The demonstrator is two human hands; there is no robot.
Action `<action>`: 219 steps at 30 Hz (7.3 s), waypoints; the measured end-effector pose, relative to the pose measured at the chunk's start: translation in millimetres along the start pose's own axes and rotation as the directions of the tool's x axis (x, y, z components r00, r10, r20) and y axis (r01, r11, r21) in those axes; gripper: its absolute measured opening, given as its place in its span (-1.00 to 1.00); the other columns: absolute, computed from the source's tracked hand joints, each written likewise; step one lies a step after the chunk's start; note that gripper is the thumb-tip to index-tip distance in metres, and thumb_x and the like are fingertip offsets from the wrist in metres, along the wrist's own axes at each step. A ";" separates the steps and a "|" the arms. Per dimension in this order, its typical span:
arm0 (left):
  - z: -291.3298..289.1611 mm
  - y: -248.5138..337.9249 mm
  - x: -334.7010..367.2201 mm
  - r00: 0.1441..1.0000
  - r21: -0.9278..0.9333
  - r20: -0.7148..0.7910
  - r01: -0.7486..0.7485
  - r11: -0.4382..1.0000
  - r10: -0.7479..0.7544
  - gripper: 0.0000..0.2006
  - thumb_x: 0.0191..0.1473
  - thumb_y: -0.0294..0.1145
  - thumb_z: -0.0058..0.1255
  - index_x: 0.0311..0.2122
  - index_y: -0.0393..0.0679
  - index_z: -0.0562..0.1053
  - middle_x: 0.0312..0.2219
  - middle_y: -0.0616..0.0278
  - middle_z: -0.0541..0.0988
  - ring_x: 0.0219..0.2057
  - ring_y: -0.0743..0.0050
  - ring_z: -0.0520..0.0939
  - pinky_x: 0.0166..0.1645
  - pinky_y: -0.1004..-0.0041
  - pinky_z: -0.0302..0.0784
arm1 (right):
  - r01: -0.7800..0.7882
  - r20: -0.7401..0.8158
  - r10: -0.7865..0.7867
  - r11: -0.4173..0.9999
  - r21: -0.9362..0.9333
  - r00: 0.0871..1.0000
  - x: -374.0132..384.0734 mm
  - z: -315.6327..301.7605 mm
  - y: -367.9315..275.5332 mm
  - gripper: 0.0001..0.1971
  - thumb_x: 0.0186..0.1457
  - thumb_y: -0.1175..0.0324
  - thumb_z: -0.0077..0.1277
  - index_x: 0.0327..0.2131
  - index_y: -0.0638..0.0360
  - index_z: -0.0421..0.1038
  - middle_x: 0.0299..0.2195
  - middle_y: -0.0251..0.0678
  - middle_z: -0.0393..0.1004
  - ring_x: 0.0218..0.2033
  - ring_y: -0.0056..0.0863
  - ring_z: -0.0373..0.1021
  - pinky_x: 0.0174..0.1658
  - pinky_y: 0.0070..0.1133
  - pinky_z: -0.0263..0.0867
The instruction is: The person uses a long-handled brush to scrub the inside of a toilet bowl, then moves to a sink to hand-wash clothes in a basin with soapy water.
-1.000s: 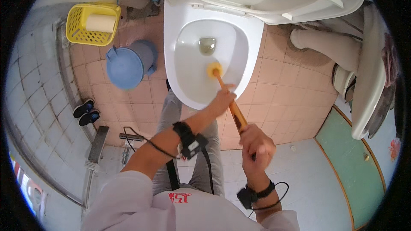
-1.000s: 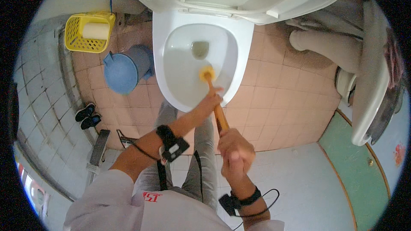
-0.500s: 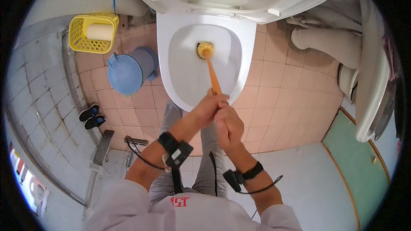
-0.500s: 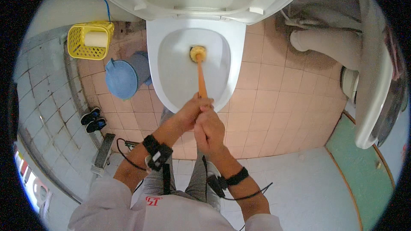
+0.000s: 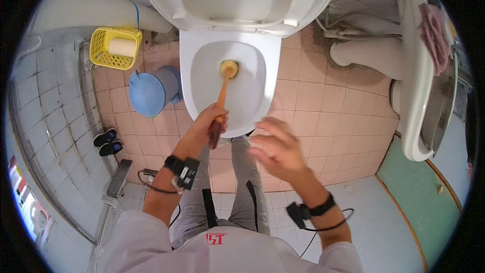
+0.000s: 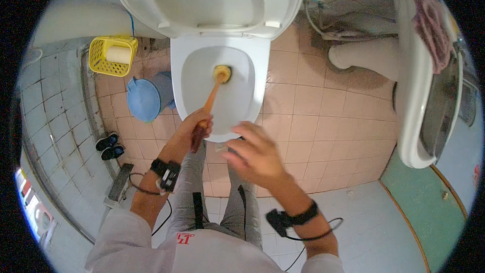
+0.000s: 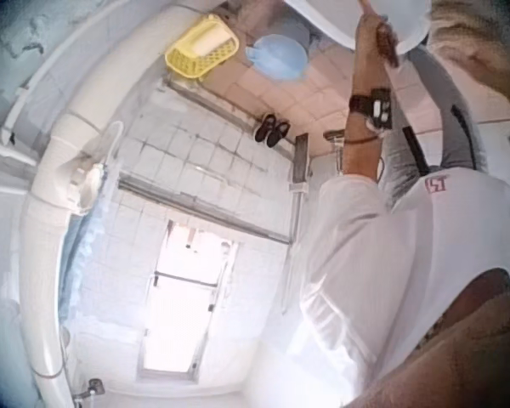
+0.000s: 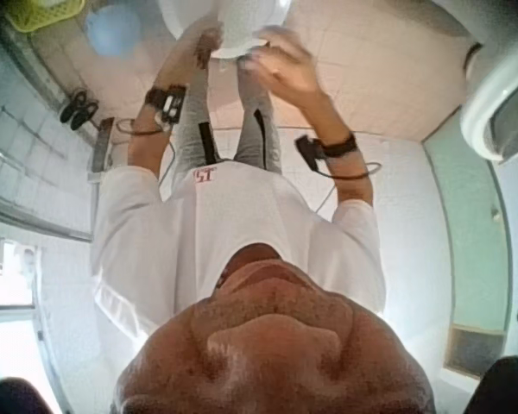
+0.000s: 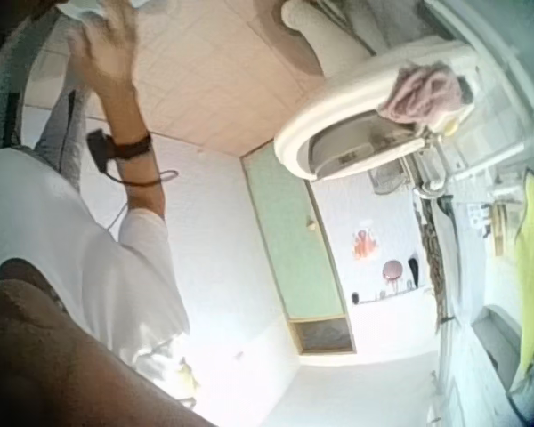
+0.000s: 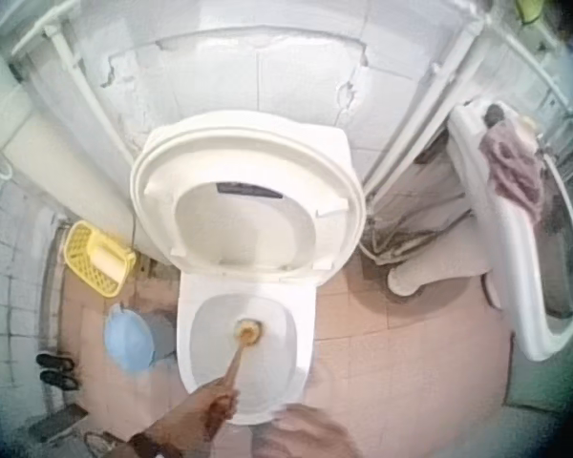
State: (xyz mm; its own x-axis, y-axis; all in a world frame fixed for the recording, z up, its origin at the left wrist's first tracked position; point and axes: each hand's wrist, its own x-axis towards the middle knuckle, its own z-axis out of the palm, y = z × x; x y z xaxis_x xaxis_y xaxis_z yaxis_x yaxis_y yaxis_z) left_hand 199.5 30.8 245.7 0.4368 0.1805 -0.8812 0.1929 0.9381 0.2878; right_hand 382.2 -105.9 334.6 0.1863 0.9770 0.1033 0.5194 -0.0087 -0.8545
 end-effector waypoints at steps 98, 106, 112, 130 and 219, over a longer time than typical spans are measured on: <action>-33.0 -4.1 13.2 0.983 0.611 -0.179 0.078 0.788 0.041 -0.59 -0.13 -0.60 0.09 -0.08 -0.22 0.37 -0.70 0.34 0.34 -0.80 0.60 0.32 -0.77 0.54 0.16 | 0.325 0.314 -0.131 0.617 -0.717 0.940 24.3 -307.8 37.7 -0.86 -0.20 0.59 0.15 -0.53 0.29 0.38 -0.43 -0.18 0.40 -0.32 -0.16 0.39 -0.19 -0.37 0.35; -52.0 6.0 -32.2 0.984 0.235 -0.151 0.134 0.963 -0.100 -0.63 -0.01 -0.59 0.04 -0.04 -0.14 0.37 -0.62 0.42 0.37 -0.75 0.77 0.31 -0.72 0.75 0.21 | 0.320 0.297 -0.136 0.571 -0.756 0.945 21.3 -308.5 40.5 -0.87 -0.22 0.52 0.17 -0.54 0.25 0.41 -0.42 -0.25 0.43 -0.31 -0.22 0.40 -0.20 -0.38 0.37; -37.1 -16.6 23.6 0.977 0.710 -0.192 0.070 0.701 0.097 -0.59 -0.06 -0.57 0.06 -0.03 -0.16 0.40 -0.60 0.25 0.47 -0.69 0.48 0.47 -0.66 0.51 0.36 | 0.345 0.313 -0.159 0.586 -0.733 0.936 21.5 -309.2 44.7 -0.87 -0.17 0.57 0.17 -0.55 0.27 0.39 -0.42 -0.19 0.42 -0.29 -0.20 0.41 -0.15 -0.39 0.37; -42.4 78.5 18.2 0.966 0.570 0.256 -0.111 -0.814 0.047 -0.42 -0.02 -0.47 0.06 0.18 -0.15 0.31 -0.40 0.05 0.62 -0.35 -0.02 0.65 -0.33 0.10 0.56 | 0.357 0.338 -0.139 0.546 -0.758 0.931 19.0 -313.2 46.8 -0.86 -0.20 0.52 0.18 -0.48 0.27 0.43 -0.36 -0.20 0.45 -0.22 -0.19 0.43 -0.12 -0.38 0.39; 61.4 157.1 55.3 0.841 -0.124 0.350 -0.395 -0.910 -0.413 -0.81 -0.01 -0.46 0.05 -0.25 -0.22 0.55 -0.65 0.24 0.57 -0.58 0.26 0.64 -0.53 0.26 0.45 | 0.294 0.238 -0.176 0.650 -0.700 0.955 24.4 -309.0 47.8 -0.88 -0.20 0.44 0.16 -0.63 0.16 0.39 -0.49 -0.33 0.35 -0.32 -0.31 0.38 -0.18 -0.44 0.39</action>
State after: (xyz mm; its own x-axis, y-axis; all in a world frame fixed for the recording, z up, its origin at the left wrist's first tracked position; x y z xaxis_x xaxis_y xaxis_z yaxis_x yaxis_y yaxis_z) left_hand 307.9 170.0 265.2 0.5954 -0.3392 -0.7283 -0.4576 -0.8883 0.0396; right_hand 669.3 -148.2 453.6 -0.1116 0.9855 0.1275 0.9767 0.1324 -0.1687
